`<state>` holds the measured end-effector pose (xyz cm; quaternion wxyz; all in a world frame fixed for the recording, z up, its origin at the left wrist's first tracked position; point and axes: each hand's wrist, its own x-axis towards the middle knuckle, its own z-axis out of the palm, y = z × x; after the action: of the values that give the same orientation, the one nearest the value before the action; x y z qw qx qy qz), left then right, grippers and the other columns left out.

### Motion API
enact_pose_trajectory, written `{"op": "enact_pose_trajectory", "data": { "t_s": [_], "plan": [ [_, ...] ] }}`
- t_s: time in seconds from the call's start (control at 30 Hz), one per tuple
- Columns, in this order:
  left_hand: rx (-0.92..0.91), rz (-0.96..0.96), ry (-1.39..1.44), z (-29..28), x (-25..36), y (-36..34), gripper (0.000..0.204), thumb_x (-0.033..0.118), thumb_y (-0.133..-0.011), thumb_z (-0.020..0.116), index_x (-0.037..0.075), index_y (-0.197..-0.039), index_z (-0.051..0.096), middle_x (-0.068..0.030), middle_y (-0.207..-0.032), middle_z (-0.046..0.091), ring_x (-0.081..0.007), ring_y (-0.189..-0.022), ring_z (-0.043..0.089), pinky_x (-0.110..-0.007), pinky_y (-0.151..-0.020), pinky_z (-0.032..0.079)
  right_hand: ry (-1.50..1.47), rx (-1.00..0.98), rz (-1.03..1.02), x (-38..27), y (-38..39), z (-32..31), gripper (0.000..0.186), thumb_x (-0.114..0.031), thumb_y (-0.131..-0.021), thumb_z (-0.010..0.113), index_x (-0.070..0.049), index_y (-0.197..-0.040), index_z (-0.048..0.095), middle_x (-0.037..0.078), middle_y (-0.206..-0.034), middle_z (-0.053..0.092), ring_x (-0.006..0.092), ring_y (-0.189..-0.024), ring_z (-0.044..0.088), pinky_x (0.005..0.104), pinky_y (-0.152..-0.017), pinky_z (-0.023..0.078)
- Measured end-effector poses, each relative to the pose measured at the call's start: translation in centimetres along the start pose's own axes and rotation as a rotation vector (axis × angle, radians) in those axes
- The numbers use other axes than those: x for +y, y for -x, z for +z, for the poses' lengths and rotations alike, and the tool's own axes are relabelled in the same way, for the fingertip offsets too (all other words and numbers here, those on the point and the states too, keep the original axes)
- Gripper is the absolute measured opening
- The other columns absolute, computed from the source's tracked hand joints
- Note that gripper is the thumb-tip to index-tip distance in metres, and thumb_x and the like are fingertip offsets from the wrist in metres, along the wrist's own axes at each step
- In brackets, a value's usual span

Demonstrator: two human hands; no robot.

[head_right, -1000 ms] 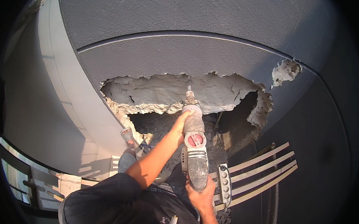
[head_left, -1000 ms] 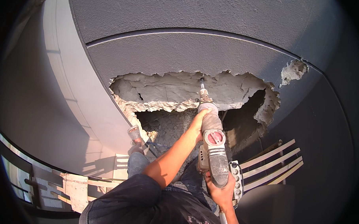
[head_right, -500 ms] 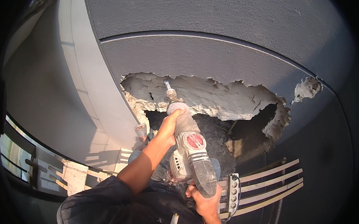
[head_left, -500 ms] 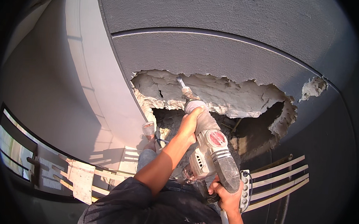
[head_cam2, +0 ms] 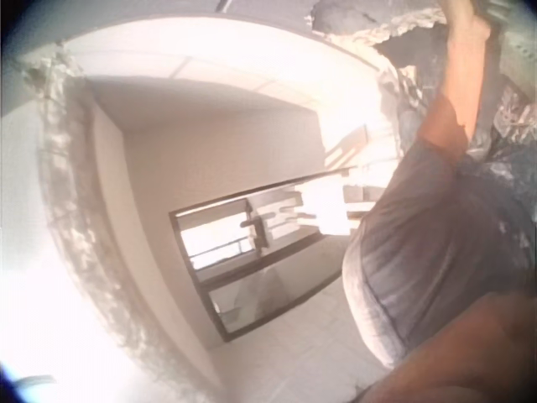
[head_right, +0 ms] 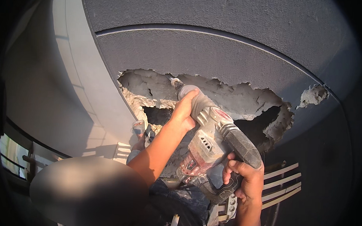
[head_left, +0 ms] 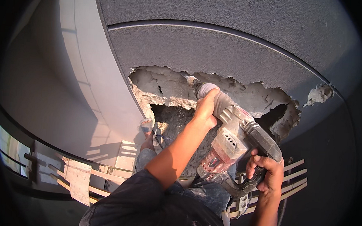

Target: The person uses a rotary hammer drill to break through a concrete wall, progressively enlarging the opening. The person pauses briefly to clear debris and reposition before continuing to drill until the hole is large enough to reveal the interior structure.

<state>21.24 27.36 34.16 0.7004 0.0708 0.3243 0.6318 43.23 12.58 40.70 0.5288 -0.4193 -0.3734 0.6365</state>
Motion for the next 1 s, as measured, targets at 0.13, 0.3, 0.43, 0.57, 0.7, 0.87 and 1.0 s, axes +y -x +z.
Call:
{"op": "enact_pose_trajectory", "data": {
  "t_s": [0.13,0.3,0.43,0.57,0.7,0.87,1.0],
  "plan": [
    [0.014,0.01,0.011,0.3,-0.9,-1.3,0.041,0.031,-0.1,0.068,0.002,-0.127,0.059,-0.0135,-0.113,0.07,-0.0273,-0.096,0.072,-0.049,-0.089,0.06,0.008,-0.015,0.015,-0.8,-1.4,-1.4,0.024,0.001,-0.077,0.064,0.013,-0.097,0.063,0.014,-0.064,0.057,0.0241,-0.042,0.055,0.0358,-0.04,0.046],
    [0.059,0.059,0.034,0.9,-0.5,-2.2,0.038,0.03,-0.099,0.068,0.001,-0.123,0.059,-0.0143,-0.106,0.072,-0.0273,-0.087,0.074,-0.048,-0.08,0.062,0.003,-0.07,0.102,-2.6,-3.2,-1.4,0.021,0.001,-0.078,0.064,0.012,-0.096,0.063,0.014,-0.066,0.06,0.0226,-0.047,0.058,0.0344,-0.041,0.047],
    [0.05,0.007,0.028,-0.1,-0.8,-3.8,0.04,0.033,-0.098,0.068,0.005,-0.125,0.06,-0.0128,-0.11,0.072,-0.0278,-0.093,0.074,-0.052,-0.085,0.061,0.057,-0.064,0.067,-1.1,-3.6,-2.3,0.021,0.001,-0.079,0.065,0.011,-0.097,0.064,0.013,-0.067,0.061,0.0218,-0.048,0.058,0.0333,-0.043,0.048],
    [-0.005,0.002,0.014,-4.0,-0.9,-2.8,0.051,0.038,-0.094,0.071,0.007,-0.131,0.059,-0.0153,-0.118,0.069,-0.0328,-0.105,0.071,-0.058,-0.094,0.057,0.149,-0.148,0.036,3.2,-0.2,-1.6,0.017,0.003,-0.085,0.067,0.009,-0.1,0.065,0.012,-0.074,0.066,0.0179,-0.058,0.064,0.0312,-0.052,0.052],
    [0.074,-0.037,-0.07,-8.2,-1.8,0.6,0.043,0.035,-0.092,0.074,0.006,-0.121,0.063,-0.0144,-0.106,0.071,-0.031,-0.094,0.072,-0.051,-0.084,0.061,0.106,-0.162,0.018,13.7,4.0,-2.4,0.018,0.009,-0.087,0.064,0.008,-0.106,0.066,0.013,-0.09,0.072,0.0183,-0.075,0.071,0.0317,-0.065,0.058],
    [0.05,-0.053,-0.179,-11.0,-3.4,2.2,0.039,0.032,-0.092,0.075,0.006,-0.119,0.063,-0.0123,-0.099,0.07,-0.0287,-0.086,0.072,-0.049,-0.079,0.062,-0.052,-0.132,0.031,16.1,7.8,-2.1,0.024,0.011,-0.086,0.064,0.01,-0.11,0.065,0.017,-0.094,0.073,0.0229,-0.079,0.073,0.0347,-0.07,0.062],
    [0.103,-0.089,-0.122,-8.7,-5.4,3.4,0.037,0.03,-0.094,0.075,0.005,-0.118,0.063,-0.0122,-0.1,0.07,-0.0276,-0.087,0.072,-0.048,-0.079,0.062,-0.072,-0.096,0.067,12.1,8.5,-4.4,0.03,0.011,-0.082,0.064,0.014,-0.112,0.064,0.02,-0.089,0.072,0.0265,-0.074,0.073,0.0375,-0.066,0.062]
  ]
}}
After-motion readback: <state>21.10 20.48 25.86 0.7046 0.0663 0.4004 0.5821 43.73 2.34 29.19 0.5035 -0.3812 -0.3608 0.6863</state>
